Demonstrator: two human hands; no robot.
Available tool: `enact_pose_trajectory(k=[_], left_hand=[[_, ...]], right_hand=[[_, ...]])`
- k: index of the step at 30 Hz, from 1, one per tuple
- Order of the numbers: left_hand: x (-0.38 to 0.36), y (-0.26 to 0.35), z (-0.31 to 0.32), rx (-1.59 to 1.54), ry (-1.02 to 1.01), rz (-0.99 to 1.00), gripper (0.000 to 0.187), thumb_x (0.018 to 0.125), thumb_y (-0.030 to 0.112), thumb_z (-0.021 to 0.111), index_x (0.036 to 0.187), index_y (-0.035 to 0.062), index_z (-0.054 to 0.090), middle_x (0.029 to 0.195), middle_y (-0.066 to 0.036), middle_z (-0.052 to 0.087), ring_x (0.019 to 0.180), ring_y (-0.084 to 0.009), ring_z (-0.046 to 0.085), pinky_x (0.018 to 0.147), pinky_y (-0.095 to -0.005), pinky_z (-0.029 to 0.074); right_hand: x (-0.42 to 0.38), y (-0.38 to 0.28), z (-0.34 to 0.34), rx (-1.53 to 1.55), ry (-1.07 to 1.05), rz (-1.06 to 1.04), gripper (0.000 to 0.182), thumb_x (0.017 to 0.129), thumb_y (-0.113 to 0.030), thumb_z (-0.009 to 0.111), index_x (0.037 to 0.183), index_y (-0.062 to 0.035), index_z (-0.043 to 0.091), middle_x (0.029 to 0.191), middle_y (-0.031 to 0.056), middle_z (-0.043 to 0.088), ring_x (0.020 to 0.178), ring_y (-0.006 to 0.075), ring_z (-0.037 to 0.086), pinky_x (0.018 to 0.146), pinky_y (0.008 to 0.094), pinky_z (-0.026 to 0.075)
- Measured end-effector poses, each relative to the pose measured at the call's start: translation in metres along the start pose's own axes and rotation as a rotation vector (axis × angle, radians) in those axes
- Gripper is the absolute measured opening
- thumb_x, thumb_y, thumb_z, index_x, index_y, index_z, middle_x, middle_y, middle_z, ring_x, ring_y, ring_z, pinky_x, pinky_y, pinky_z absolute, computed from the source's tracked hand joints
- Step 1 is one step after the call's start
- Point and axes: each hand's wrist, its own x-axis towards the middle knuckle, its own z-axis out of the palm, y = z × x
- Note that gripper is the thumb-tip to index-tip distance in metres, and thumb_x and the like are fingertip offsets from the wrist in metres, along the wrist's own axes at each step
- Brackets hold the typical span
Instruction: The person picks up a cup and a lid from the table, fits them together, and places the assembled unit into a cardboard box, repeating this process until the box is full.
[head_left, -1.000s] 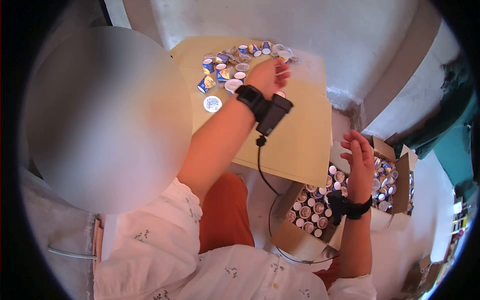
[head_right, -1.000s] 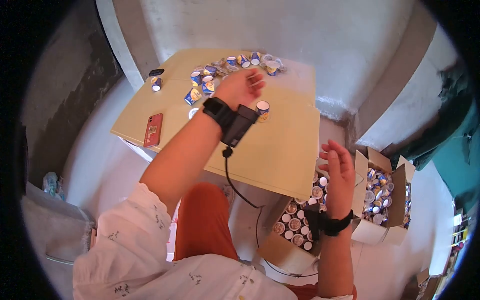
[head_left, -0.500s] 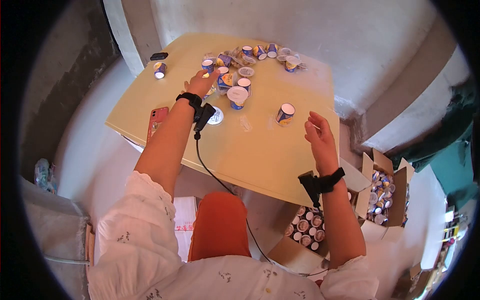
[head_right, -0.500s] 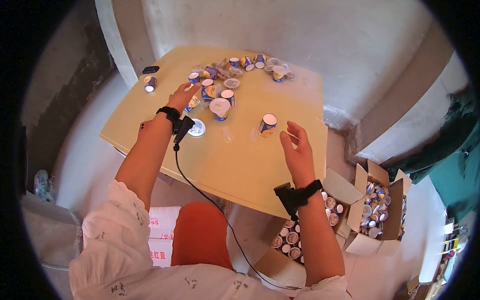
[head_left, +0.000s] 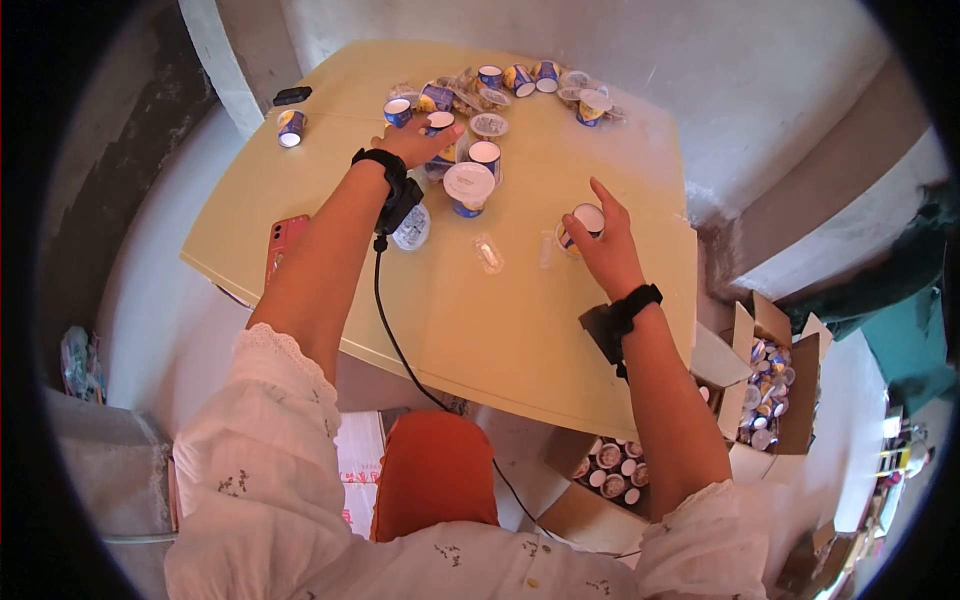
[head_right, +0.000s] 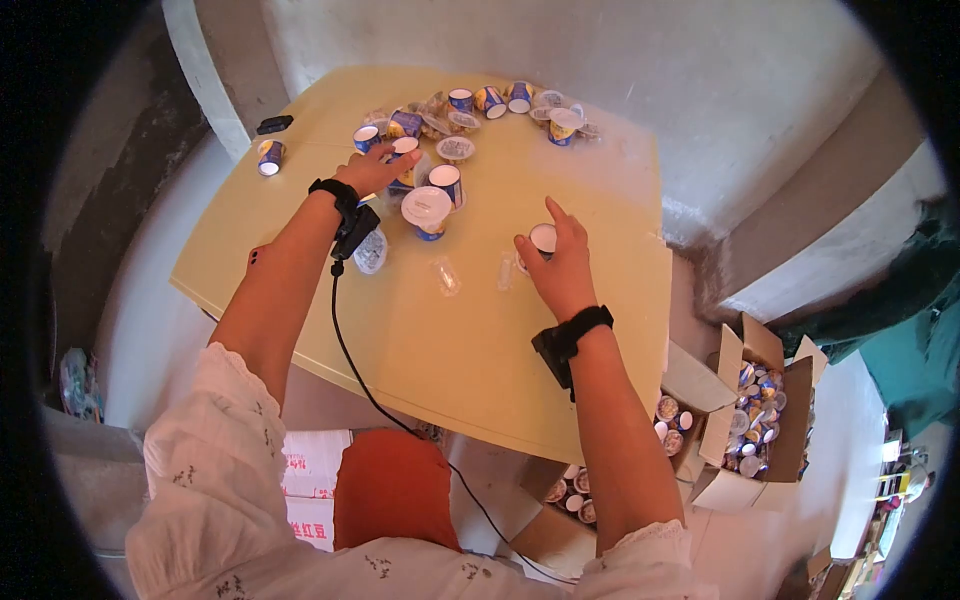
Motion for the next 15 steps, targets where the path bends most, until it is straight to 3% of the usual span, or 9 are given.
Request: enact_pose_trajectory(k=[3, 5, 8, 11, 13, 15], left_hand=[[0.011, -0.003, 0.014, -0.122, 0.043, -0.016, 0.101, 0.075, 0.083, 0.050, 0.142, 0.0083, 0.044, 0.138, -0.019, 0.052, 0.129, -0.0344, 0.049, 0.108, -0.0399, 0.035], [0.014, -0.001, 0.018, -0.234, -0.051, 0.086, 0.088, 0.081, 0.073, 0.055, 0.139, 0.0074, 0.046, 0.135, -0.017, 0.054, 0.124, -0.0303, 0.052, 0.104, -0.0361, 0.039], [0.007, 0.003, 0.022, -0.206, -0.079, 0.136, 0.084, 0.084, 0.070, 0.054, 0.137, 0.0062, 0.047, 0.130, -0.015, 0.057, 0.118, -0.0255, 0.055, 0.100, -0.0337, 0.042], [-0.006, 0.018, 0.026, -0.136, -0.154, 0.181, 0.097, 0.077, 0.082, 0.045, 0.141, 0.0090, 0.045, 0.134, -0.016, 0.057, 0.123, -0.0315, 0.055, 0.103, -0.0366, 0.040], [-0.026, 0.038, 0.027, -0.127, -0.166, 0.194, 0.096, 0.077, 0.082, 0.045, 0.139, 0.0089, 0.046, 0.133, -0.016, 0.058, 0.123, -0.0311, 0.055, 0.104, -0.0372, 0.040], [-0.040, 0.057, 0.035, -0.131, -0.185, 0.228, 0.091, 0.079, 0.080, 0.045, 0.136, 0.0098, 0.051, 0.129, -0.016, 0.060, 0.122, -0.0308, 0.055, 0.104, -0.0416, 0.039]], right_hand=[[0.006, 0.011, 0.013, -0.059, 0.002, 0.000, 0.053, 0.085, -0.023, 0.070, 0.133, -0.0106, 0.053, 0.128, 0.0261, 0.049, 0.118, 0.0410, 0.050, 0.103, 0.0443, 0.042], [0.007, 0.013, 0.014, 0.000, -0.055, 0.061, 0.045, 0.085, -0.022, 0.069, 0.127, -0.0115, 0.057, 0.125, 0.0243, 0.051, 0.113, 0.0397, 0.053, 0.100, 0.0436, 0.045], [0.005, 0.007, 0.011, 0.056, -0.125, 0.127, 0.032, 0.086, -0.019, 0.067, 0.117, -0.0119, 0.063, 0.118, 0.0210, 0.054, 0.105, 0.0373, 0.058, 0.093, 0.0425, 0.049], [-0.002, -0.002, 0.004, 0.008, -0.173, 0.126, 0.027, 0.085, -0.015, 0.063, 0.111, -0.0114, 0.065, 0.112, 0.0193, 0.056, 0.100, 0.0362, 0.059, 0.088, 0.0423, 0.050], [-0.010, -0.006, -0.002, -0.038, -0.206, 0.115, 0.027, 0.085, -0.013, 0.061, 0.111, -0.0113, 0.065, 0.110, 0.0191, 0.057, 0.099, 0.0364, 0.059, 0.087, 0.0428, 0.050], [-0.019, -0.009, -0.009, -0.132, -0.242, 0.023, 0.024, 0.088, -0.013, 0.061, 0.112, -0.0095, 0.064, 0.105, 0.0120, 0.055, 0.092, 0.0270, 0.060, 0.082, 0.0351, 0.050]])
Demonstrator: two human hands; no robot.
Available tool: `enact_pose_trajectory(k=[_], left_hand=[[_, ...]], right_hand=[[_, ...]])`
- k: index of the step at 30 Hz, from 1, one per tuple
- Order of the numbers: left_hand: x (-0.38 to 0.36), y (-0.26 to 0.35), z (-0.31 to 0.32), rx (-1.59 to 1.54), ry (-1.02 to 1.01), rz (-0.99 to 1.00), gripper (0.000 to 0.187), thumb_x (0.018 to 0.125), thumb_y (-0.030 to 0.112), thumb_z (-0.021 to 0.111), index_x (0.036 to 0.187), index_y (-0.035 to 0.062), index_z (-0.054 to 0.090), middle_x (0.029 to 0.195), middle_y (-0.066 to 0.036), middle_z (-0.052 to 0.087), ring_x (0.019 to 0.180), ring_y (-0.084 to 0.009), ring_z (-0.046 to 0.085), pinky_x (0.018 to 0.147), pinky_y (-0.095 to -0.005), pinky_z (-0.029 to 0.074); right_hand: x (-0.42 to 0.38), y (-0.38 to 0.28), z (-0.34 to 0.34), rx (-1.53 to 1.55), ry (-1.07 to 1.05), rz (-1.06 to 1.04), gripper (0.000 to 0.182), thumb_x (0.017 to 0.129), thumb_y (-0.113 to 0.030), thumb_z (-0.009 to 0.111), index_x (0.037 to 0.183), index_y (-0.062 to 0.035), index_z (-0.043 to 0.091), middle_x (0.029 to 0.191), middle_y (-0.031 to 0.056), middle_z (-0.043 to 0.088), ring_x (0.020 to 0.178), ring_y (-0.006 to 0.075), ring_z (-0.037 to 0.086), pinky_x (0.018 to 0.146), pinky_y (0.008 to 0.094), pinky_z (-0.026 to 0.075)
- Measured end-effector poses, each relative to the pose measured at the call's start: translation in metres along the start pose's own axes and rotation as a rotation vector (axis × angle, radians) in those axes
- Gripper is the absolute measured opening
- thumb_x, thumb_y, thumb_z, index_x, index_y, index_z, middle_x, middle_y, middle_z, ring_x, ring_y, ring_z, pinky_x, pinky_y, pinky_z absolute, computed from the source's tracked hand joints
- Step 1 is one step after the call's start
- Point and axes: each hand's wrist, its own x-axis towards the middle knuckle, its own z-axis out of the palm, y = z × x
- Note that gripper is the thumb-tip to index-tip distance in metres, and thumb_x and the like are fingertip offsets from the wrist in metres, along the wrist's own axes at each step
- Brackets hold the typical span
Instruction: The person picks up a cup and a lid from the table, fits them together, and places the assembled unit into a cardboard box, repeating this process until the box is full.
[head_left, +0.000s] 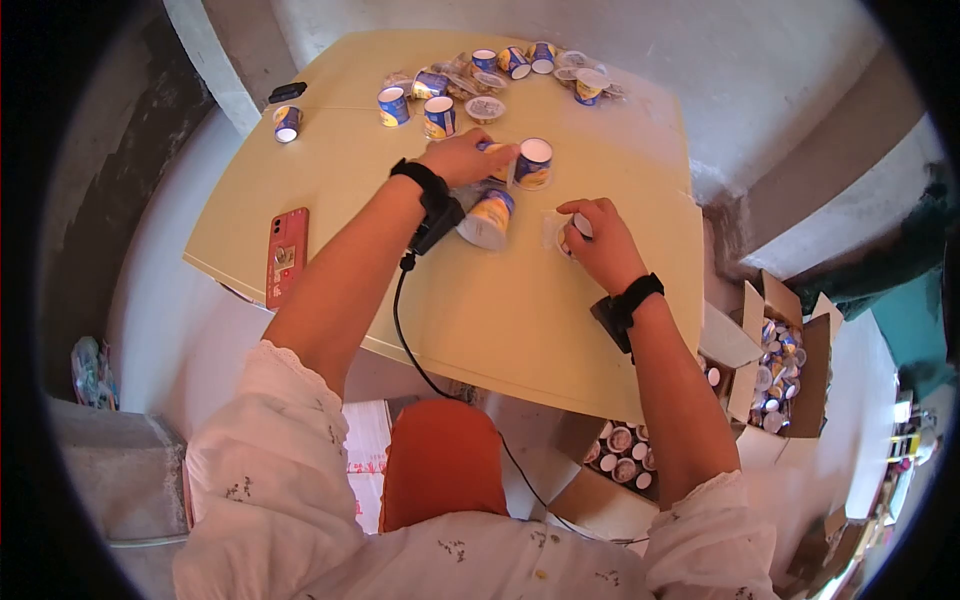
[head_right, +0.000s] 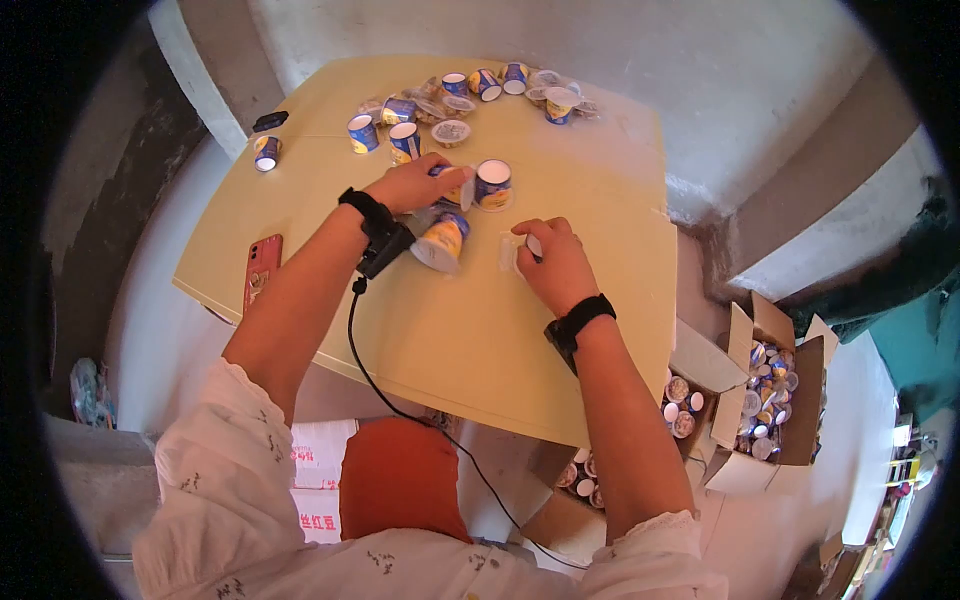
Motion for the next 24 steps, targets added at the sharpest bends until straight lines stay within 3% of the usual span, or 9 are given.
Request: enact_pose_trajectory(k=[3, 5, 7, 13, 15, 17, 20, 22, 24], left_hand=[[-0.018, 0.034, 0.017, 0.030, -0.046, -0.018, 0.088, 0.080, 0.079, 0.045, 0.136, 0.0109, 0.051, 0.126, -0.016, 0.062, 0.124, -0.0317, 0.053, 0.104, -0.0460, 0.037], [-0.027, 0.053, 0.027, 0.014, -0.088, 0.003, 0.087, 0.081, 0.077, 0.046, 0.137, 0.0114, 0.050, 0.126, -0.015, 0.062, 0.125, -0.0353, 0.050, 0.104, -0.0482, 0.036], [-0.033, 0.066, 0.040, 0.048, -0.103, 0.179, 0.085, 0.081, 0.076, 0.046, 0.137, 0.0121, 0.050, 0.127, -0.016, 0.061, 0.126, -0.0385, 0.047, 0.104, -0.0489, 0.036], [-0.064, 0.111, 0.063, 0.125, -0.091, 0.141, 0.080, 0.081, 0.075, 0.051, 0.133, 0.0143, 0.054, 0.124, -0.018, 0.062, 0.119, -0.0438, 0.051, 0.099, -0.0474, 0.042], [-0.074, 0.119, 0.058, 0.071, -0.205, 0.128, 0.082, 0.080, 0.075, 0.050, 0.137, 0.0161, 0.050, 0.137, -0.017, 0.053, 0.130, -0.0442, 0.041, 0.105, -0.0540, 0.036], [-0.068, 0.110, 0.066, 0.105, -0.152, 0.142, 0.080, 0.083, 0.072, 0.050, 0.134, 0.0105, 0.052, 0.133, -0.017, 0.057, 0.126, -0.0400, 0.047, 0.104, -0.0471, 0.039], [-0.049, 0.079, 0.061, -0.403, -0.001, 0.339, 0.065, 0.094, 0.054, 0.049, 0.124, -0.0035, 0.056, 0.124, -0.019, 0.062, 0.114, -0.0298, 0.059, 0.099, -0.0347, 0.044], [-0.055, 0.069, 0.029, -0.664, -0.029, 0.270, 0.059, 0.096, 0.048, 0.050, 0.122, -0.0044, 0.057, 0.118, -0.018, 0.063, 0.107, -0.0244, 0.059, 0.094, -0.0342, 0.045], [-0.050, 0.045, 0.018, -0.684, 0.116, 0.172, 0.055, 0.097, 0.044, 0.052, 0.119, -0.0054, 0.058, 0.108, -0.014, 0.064, 0.097, -0.0187, 0.057, 0.090, -0.0316, 0.045]], right_hand=[[-0.021, -0.006, -0.012, 0.056, -0.016, 0.027, 0.026, 0.084, -0.012, 0.061, 0.109, -0.0101, 0.066, 0.107, 0.0181, 0.058, 0.099, 0.0350, 0.059, 0.086, 0.0413, 0.049], [-0.038, -0.001, -0.018, 0.059, -0.008, 0.028, 0.026, 0.084, -0.011, 0.061, 0.109, -0.0100, 0.066, 0.107, 0.0178, 0.058, 0.099, 0.0350, 0.059, 0.087, 0.0413, 0.049], [-0.055, 0.001, -0.025, 0.061, 0.001, 0.027, 0.026, 0.084, -0.011, 0.060, 0.110, -0.0099, 0.065, 0.107, 0.0175, 0.058, 0.100, 0.0350, 0.059, 0.088, 0.0412, 0.049], [-0.093, -0.005, -0.044, -0.030, 0.000, 0.061, 0.025, 0.084, -0.010, 0.061, 0.109, -0.0102, 0.065, 0.106, 0.0163, 0.057, 0.101, 0.0359, 0.058, 0.089, 0.0423, 0.048], [-0.094, -0.006, -0.045, -0.054, 0.004, 0.053, 0.026, 0.084, -0.010, 0.061, 0.110, -0.0111, 0.065, 0.106, 0.0163, 0.057, 0.100, 0.0359, 0.058, 0.089, 0.0424, 0.048], [-0.094, -0.009, -0.048, -0.075, -0.005, 0.059, 0.026, 0.084, -0.011, 0.061, 0.110, -0.0100, 0.064, 0.107, 0.0168, 0.058, 0.101, 0.0362, 0.058, 0.089, 0.0427, 0.048], [-0.093, -0.003, -0.047, -0.049, 0.009, 0.024, 0.026, 0.085, -0.013, 0.062, 0.111, -0.0072, 0.064, 0.109, 0.0177, 0.058, 0.102, 0.0368, 0.058, 0.089, 0.0432, 0.048], [-0.092, -0.003, -0.049, -0.049, 0.000, 0.041, 0.027, 0.085, -0.013, 0.063, 0.111, -0.0060, 0.063, 0.110, 0.0183, 0.059, 0.103, 0.0375, 0.058, 0.090, 0.0431, 0.048], [-0.089, -0.001, -0.049, -0.048, -0.009, 0.048, 0.027, 0.085, -0.014, 0.063, 0.111, -0.0047, 0.063, 0.111, 0.0189, 0.059, 0.104, 0.0383, 0.058, 0.091, 0.0430, 0.048]])
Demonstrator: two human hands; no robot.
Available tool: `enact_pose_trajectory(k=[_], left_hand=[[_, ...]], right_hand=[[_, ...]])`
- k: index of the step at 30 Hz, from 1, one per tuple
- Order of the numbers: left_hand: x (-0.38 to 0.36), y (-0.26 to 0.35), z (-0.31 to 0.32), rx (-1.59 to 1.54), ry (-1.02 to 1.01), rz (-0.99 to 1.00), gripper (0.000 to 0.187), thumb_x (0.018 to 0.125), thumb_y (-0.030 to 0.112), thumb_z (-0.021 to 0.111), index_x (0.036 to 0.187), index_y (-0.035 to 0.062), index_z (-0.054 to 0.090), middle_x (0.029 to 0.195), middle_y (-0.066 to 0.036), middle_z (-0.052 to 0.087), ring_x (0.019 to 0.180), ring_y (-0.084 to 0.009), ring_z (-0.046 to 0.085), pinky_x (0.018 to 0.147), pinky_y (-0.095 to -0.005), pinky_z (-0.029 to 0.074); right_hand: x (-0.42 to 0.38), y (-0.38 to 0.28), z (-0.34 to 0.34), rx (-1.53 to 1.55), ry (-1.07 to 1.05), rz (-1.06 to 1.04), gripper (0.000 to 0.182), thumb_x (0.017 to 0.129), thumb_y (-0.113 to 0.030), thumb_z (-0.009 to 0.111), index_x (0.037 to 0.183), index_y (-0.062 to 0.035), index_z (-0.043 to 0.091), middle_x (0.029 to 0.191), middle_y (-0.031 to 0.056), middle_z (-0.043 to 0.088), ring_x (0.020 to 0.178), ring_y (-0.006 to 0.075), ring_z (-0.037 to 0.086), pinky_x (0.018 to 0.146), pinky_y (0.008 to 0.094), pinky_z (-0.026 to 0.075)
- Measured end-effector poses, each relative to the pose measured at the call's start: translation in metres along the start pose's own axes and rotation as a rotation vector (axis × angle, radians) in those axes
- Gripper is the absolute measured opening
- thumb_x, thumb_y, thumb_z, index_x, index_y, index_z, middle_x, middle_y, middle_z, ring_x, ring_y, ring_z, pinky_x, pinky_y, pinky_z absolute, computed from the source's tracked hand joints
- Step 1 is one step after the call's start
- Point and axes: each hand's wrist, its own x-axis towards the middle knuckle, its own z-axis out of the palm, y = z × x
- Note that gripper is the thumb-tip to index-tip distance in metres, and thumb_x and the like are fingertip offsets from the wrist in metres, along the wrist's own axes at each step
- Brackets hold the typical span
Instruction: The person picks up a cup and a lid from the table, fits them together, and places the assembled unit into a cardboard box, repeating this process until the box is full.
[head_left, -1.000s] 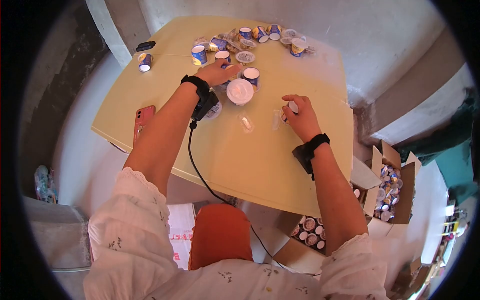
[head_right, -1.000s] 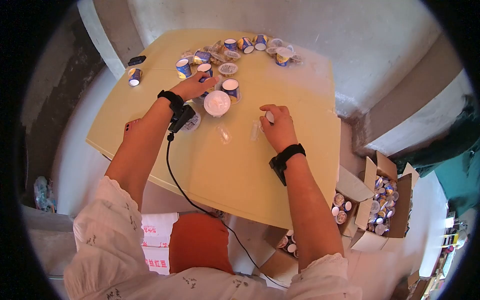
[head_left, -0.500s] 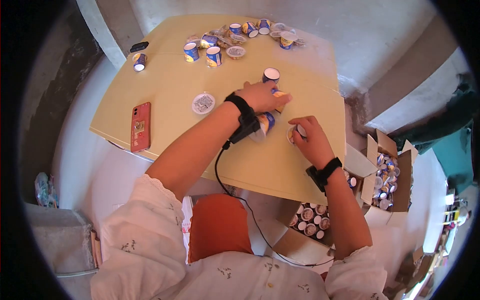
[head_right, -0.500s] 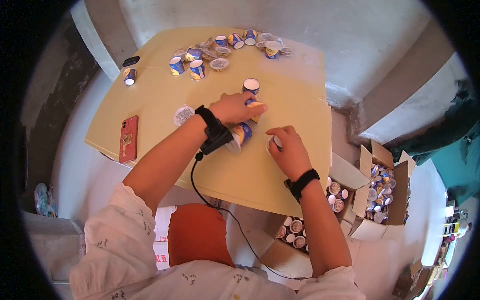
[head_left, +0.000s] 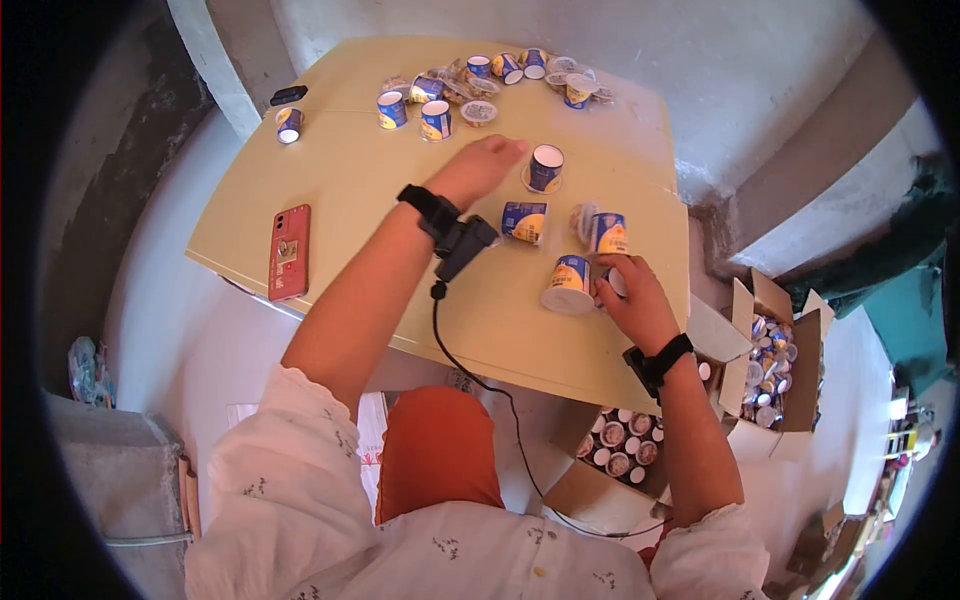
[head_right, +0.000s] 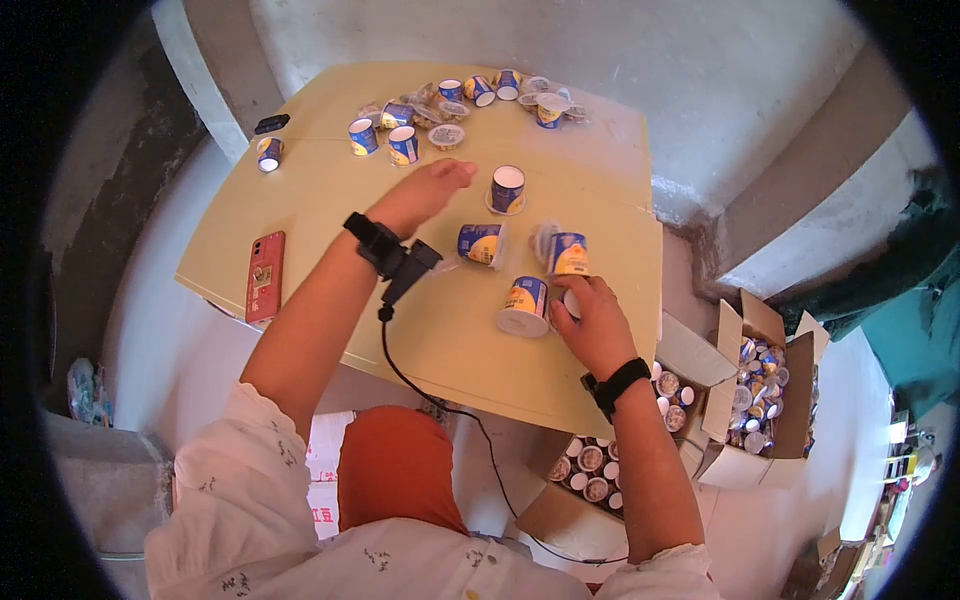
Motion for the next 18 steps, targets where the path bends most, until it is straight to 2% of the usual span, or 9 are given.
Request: enact_pose_trajectory(k=[1, 3, 5, 7, 10, 13, 14, 17, 18], left_hand=[[0.001, -0.004, -0.010, 0.001, 0.002, -0.001, 0.055, 0.097, 0.044, 0.052, 0.119, -0.0054, 0.058, 0.108, -0.014, 0.064, 0.097, -0.0187, 0.057, 0.090, -0.0316, 0.045], [-0.003, 0.001, -0.030, 0.056, -0.047, -0.217, 0.050, 0.095, 0.044, 0.055, 0.123, 0.0022, 0.057, 0.120, -0.009, 0.060, 0.117, -0.0188, 0.048, 0.099, -0.0347, 0.038], [0.010, -0.021, -0.038, 0.061, -0.016, -0.223, 0.048, 0.094, 0.044, 0.057, 0.117, 0.0013, 0.060, 0.115, -0.008, 0.061, 0.109, -0.0198, 0.052, 0.095, -0.0348, 0.041], [0.020, -0.036, -0.043, 0.187, 0.007, -0.197, 0.045, 0.093, 0.035, 0.056, 0.114, -0.0051, 0.061, 0.115, -0.020, 0.064, 0.105, -0.0279, 0.061, 0.094, -0.0371, 0.046], [0.055, -0.055, -0.050, 0.510, -0.049, -0.053, 0.045, 0.091, 0.038, 0.060, 0.112, -0.0013, 0.061, 0.102, -0.010, 0.066, 0.093, -0.0246, 0.061, 0.086, -0.0354, 0.047], [0.083, -0.044, -0.041, 0.687, 0.031, -0.001, 0.044, 0.090, 0.035, 0.060, 0.112, -0.0024, 0.061, 0.102, -0.017, 0.068, 0.097, -0.0302, 0.064, 0.087, -0.0380, 0.048], [0.096, -0.044, -0.039, 0.753, 0.044, -0.003, 0.049, 0.088, 0.036, 0.061, 0.119, -0.0017, 0.058, 0.116, -0.024, 0.063, 0.112, -0.0363, 0.058, 0.097, -0.0420, 0.045], [0.124, -0.047, -0.024, 0.955, 0.238, -0.011, 0.061, 0.086, 0.039, 0.062, 0.130, -0.0013, 0.050, 0.134, -0.028, 0.050, 0.127, -0.0409, 0.046, 0.106, -0.0463, 0.037], [0.135, -0.045, -0.024, 0.999, 0.175, -0.081, 0.075, 0.085, 0.046, 0.061, 0.143, 0.0046, 0.038, 0.149, -0.029, 0.029, 0.139, -0.0474, 0.025, 0.114, -0.0500, 0.025]], right_hand=[[0.001, 0.002, 0.002, 0.012, 0.031, -0.018, 0.027, 0.085, -0.014, 0.064, 0.110, -0.0045, 0.063, 0.112, 0.0193, 0.059, 0.106, 0.0386, 0.058, 0.092, 0.0427, 0.047], [0.004, 0.003, 0.004, 0.027, 0.061, -0.040, 0.028, 0.084, -0.014, 0.065, 0.110, -0.0043, 0.063, 0.113, 0.0198, 0.059, 0.107, 0.0389, 0.057, 0.092, 0.0425, 0.047], [0.007, 0.002, 0.004, 0.022, 0.015, -0.008, 0.028, 0.084, -0.015, 0.066, 0.109, -0.0042, 0.063, 0.113, 0.0200, 0.059, 0.109, 0.0391, 0.056, 0.094, 0.0422, 0.046], [0.009, 0.000, 0.002, 0.021, -0.001, -0.007, 0.027, 0.084, -0.015, 0.066, 0.109, -0.0041, 0.063, 0.114, 0.0200, 0.059, 0.110, 0.0390, 0.056, 0.095, 0.0422, 0.046], [0.011, -0.003, 0.000, 0.023, -0.018, 0.012, 0.027, 0.084, -0.016, 0.066, 0.108, -0.0040, 0.063, 0.114, 0.0199, 0.060, 0.110, 0.0388, 0.056, 0.095, 0.0421, 0.046], [0.015, -0.004, -0.004, 0.023, -0.010, 0.007, 0.027, 0.084, -0.017, 0.066, 0.108, -0.0038, 0.063, 0.112, 0.0195, 0.060, 0.109, 0.0384, 0.056, 0.094, 0.0421, 0.046], [0.016, -0.006, -0.006, 0.018, -0.002, -0.013, 0.027, 0.084, -0.017, 0.067, 0.108, -0.0036, 0.064, 0.111, 0.0192, 0.060, 0.108, 0.0381, 0.057, 0.093, 0.0422, 0.046], [0.020, -0.014, -0.015, -0.017, 0.002, -0.022, 0.027, 0.084, -0.017, 0.067, 0.107, -0.0035, 0.064, 0.109, 0.0183, 0.061, 0.106, 0.0374, 0.057, 0.090, 0.0425, 0.047], [0.021, -0.015, -0.017, -0.020, 0.002, -0.022, 0.027, 0.084, -0.017, 0.067, 0.107, -0.0035, 0.064, 0.109, 0.0183, 0.061, 0.106, 0.0374, 0.057, 0.090, 0.0425, 0.047]])
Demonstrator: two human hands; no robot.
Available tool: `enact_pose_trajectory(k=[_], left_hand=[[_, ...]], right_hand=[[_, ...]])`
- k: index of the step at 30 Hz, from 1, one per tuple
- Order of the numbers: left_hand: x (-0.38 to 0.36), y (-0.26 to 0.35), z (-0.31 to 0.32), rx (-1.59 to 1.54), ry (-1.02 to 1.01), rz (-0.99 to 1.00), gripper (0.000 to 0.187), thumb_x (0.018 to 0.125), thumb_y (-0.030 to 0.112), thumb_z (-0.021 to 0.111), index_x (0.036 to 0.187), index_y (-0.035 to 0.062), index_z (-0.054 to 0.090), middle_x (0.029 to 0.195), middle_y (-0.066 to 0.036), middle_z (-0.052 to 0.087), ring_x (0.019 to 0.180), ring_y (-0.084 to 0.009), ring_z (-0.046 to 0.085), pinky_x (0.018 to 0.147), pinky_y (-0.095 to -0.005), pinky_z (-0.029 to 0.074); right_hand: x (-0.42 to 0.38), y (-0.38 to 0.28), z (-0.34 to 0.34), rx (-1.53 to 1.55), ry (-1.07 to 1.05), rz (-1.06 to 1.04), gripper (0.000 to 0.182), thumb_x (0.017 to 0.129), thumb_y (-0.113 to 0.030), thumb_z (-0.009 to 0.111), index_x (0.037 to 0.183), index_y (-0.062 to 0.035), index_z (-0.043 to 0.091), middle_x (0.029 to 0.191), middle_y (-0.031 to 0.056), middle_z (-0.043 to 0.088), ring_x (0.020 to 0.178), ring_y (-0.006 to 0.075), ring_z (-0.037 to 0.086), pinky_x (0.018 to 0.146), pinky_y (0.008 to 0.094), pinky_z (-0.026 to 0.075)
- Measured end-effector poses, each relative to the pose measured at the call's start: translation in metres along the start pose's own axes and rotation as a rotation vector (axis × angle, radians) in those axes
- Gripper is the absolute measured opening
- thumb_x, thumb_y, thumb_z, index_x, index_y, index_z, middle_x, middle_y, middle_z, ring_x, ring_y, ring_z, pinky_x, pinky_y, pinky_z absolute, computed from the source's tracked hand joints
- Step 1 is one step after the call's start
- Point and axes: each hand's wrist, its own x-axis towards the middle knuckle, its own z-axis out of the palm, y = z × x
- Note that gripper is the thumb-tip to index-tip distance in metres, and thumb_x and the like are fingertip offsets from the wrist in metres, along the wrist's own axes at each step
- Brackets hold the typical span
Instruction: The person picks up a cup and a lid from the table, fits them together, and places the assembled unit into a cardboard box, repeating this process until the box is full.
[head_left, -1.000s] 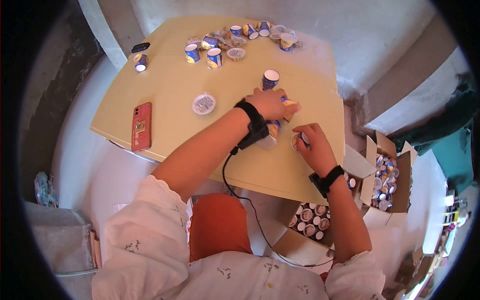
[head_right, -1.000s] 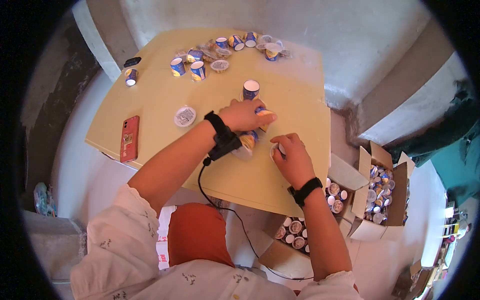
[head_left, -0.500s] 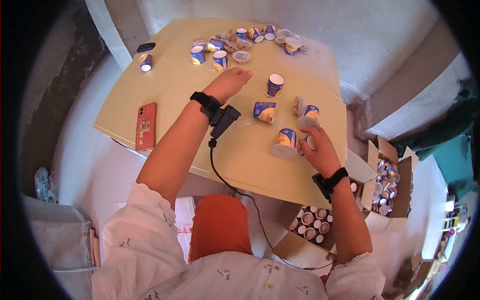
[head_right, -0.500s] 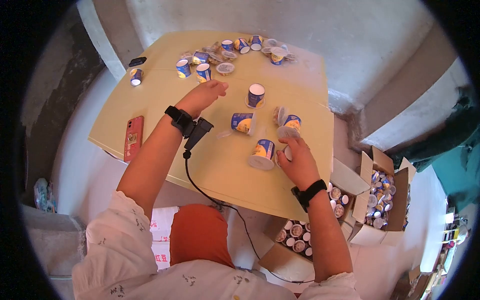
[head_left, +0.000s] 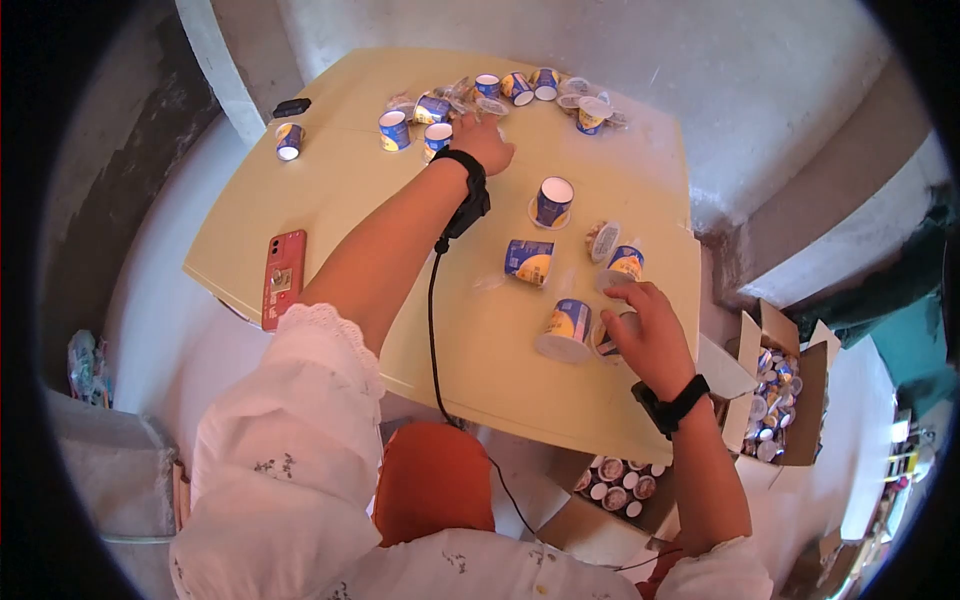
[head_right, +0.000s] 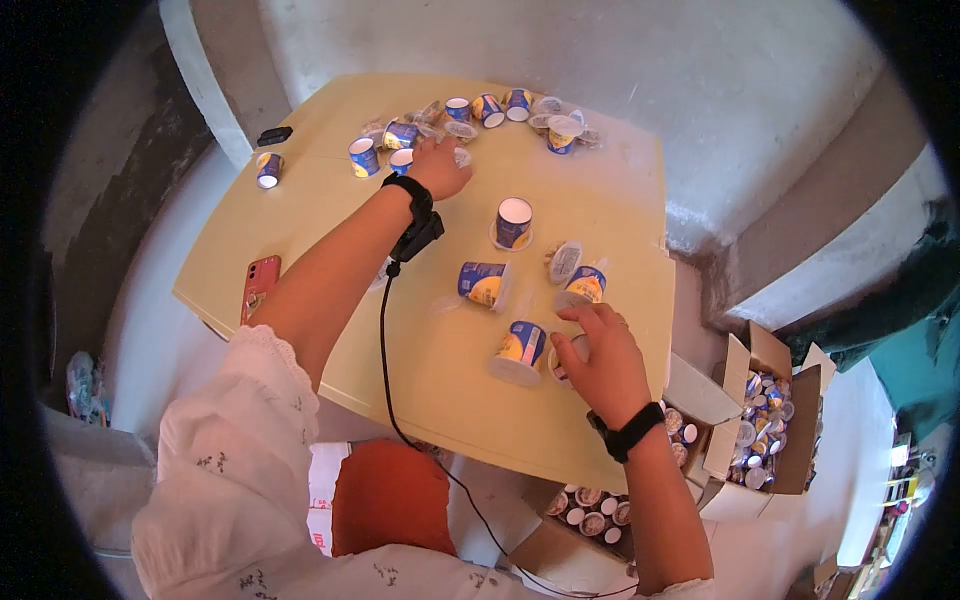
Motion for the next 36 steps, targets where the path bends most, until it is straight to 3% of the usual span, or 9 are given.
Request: enact_pose_trajectory(k=[6, 16, 21, 23, 24, 25, 28, 33, 36], left_hand=[[0.018, 0.025, 0.008, 0.058, -0.108, -0.075, 0.086, 0.084, 0.058, 0.058, 0.153, 0.0205, 0.023, 0.159, -0.024, 0.006, 0.146, -0.0466, 0.003, 0.116, -0.0575, 0.011], [0.042, 0.014, 0.030, 0.110, 0.091, -0.065, 0.085, 0.083, 0.055, 0.063, 0.152, 0.0223, 0.025, 0.159, -0.022, 0.009, 0.146, -0.0452, 0.001, 0.115, -0.0598, 0.014], [0.072, 0.012, 0.021, 0.094, 0.065, -0.132, 0.084, 0.083, 0.057, 0.061, 0.152, 0.0218, 0.027, 0.157, -0.023, 0.015, 0.147, -0.0419, 0.004, 0.112, -0.0659, 0.014], [0.084, 0.005, 0.030, 0.231, -0.085, -0.085, 0.083, 0.084, 0.059, 0.058, 0.151, 0.0198, 0.029, 0.155, -0.025, 0.022, 0.148, -0.0396, 0.003, 0.109, -0.0695, 0.015], [0.084, 0.005, 0.032, 0.353, -0.104, -0.040, 0.081, 0.085, 0.059, 0.055, 0.151, 0.0177, 0.031, 0.153, -0.026, 0.027, 0.146, -0.0398, 0.014, 0.111, -0.0638, 0.020], [0.086, 0.001, 0.035, 0.349, -0.115, -0.042, 0.081, 0.085, 0.059, 0.055, 0.151, 0.0177, 0.031, 0.153, -0.026, 0.027, 0.146, -0.0398, 0.014, 0.111, -0.0638, 0.020], [0.088, -0.001, 0.037, 0.265, -0.200, 0.056, 0.076, 0.086, 0.051, 0.054, 0.150, 0.0145, 0.033, 0.145, -0.029, 0.038, 0.132, -0.0418, 0.042, 0.111, -0.0428, 0.033], [0.040, 0.015, 0.043, 0.101, -0.226, 0.070, 0.077, 0.085, 0.047, 0.057, 0.147, 0.0075, 0.035, 0.139, -0.033, 0.043, 0.127, -0.0441, 0.046, 0.107, -0.0450, 0.039], [0.008, 0.022, 0.042, 0.035, -0.188, 0.066, 0.075, 0.086, 0.046, 0.057, 0.145, 0.0042, 0.037, 0.135, -0.033, 0.047, 0.126, -0.0454, 0.047, 0.104, -0.0449, 0.042]], right_hand=[[0.003, -0.005, -0.012, -0.009, 0.031, -0.114, 0.026, 0.083, -0.014, 0.069, 0.107, -0.0053, 0.064, 0.109, 0.0164, 0.061, 0.103, 0.0355, 0.058, 0.089, 0.0424, 0.047], [0.007, 0.005, -0.007, 0.017, 0.008, -0.135, 0.027, 0.083, -0.012, 0.069, 0.109, -0.0056, 0.064, 0.114, 0.0158, 0.059, 0.106, 0.0352, 0.056, 0.091, 0.0427, 0.046], [0.008, 0.001, -0.013, 0.040, 0.007, -0.141, 0.029, 0.083, -0.011, 0.069, 0.110, -0.0060, 0.063, 0.115, 0.0167, 0.059, 0.107, 0.0362, 0.055, 0.090, 0.0429, 0.046], [0.009, 0.005, -0.016, 0.021, 0.003, -0.133, 0.028, 0.083, -0.010, 0.069, 0.110, -0.0060, 0.063, 0.114, 0.0165, 0.059, 0.107, 0.0361, 0.055, 0.090, 0.0427, 0.046], [0.010, 0.007, -0.016, 0.014, 0.003, -0.135, 0.028, 0.083, -0.009, 0.069, 0.110, -0.0059, 0.063, 0.113, 0.0164, 0.058, 0.106, 0.0359, 0.055, 0.090, 0.0426, 0.046], [0.011, 0.009, -0.016, 0.013, -0.007, -0.130, 0.028, 0.083, -0.009, 0.069, 0.110, -0.0059, 0.063, 0.113, 0.0164, 0.058, 0.106, 0.0359, 0.055, 0.090, 0.0426, 0.046], [0.017, 0.014, -0.016, 0.006, 0.036, -0.120, 0.028, 0.083, -0.007, 0.067, 0.110, -0.0057, 0.062, 0.111, 0.0161, 0.058, 0.103, 0.0347, 0.055, 0.089, 0.0413, 0.045], [0.039, 0.034, -0.014, -0.075, 0.249, -0.159, 0.028, 0.084, -0.007, 0.067, 0.111, -0.0055, 0.062, 0.110, 0.0159, 0.058, 0.103, 0.0332, 0.053, 0.088, 0.0399, 0.044], [0.056, 0.044, -0.006, -0.036, 0.195, -0.198, 0.040, 0.084, -0.013, 0.069, 0.122, -0.0067, 0.057, 0.119, 0.0192, 0.055, 0.113, 0.0365, 0.051, 0.097, 0.0426, 0.042]])
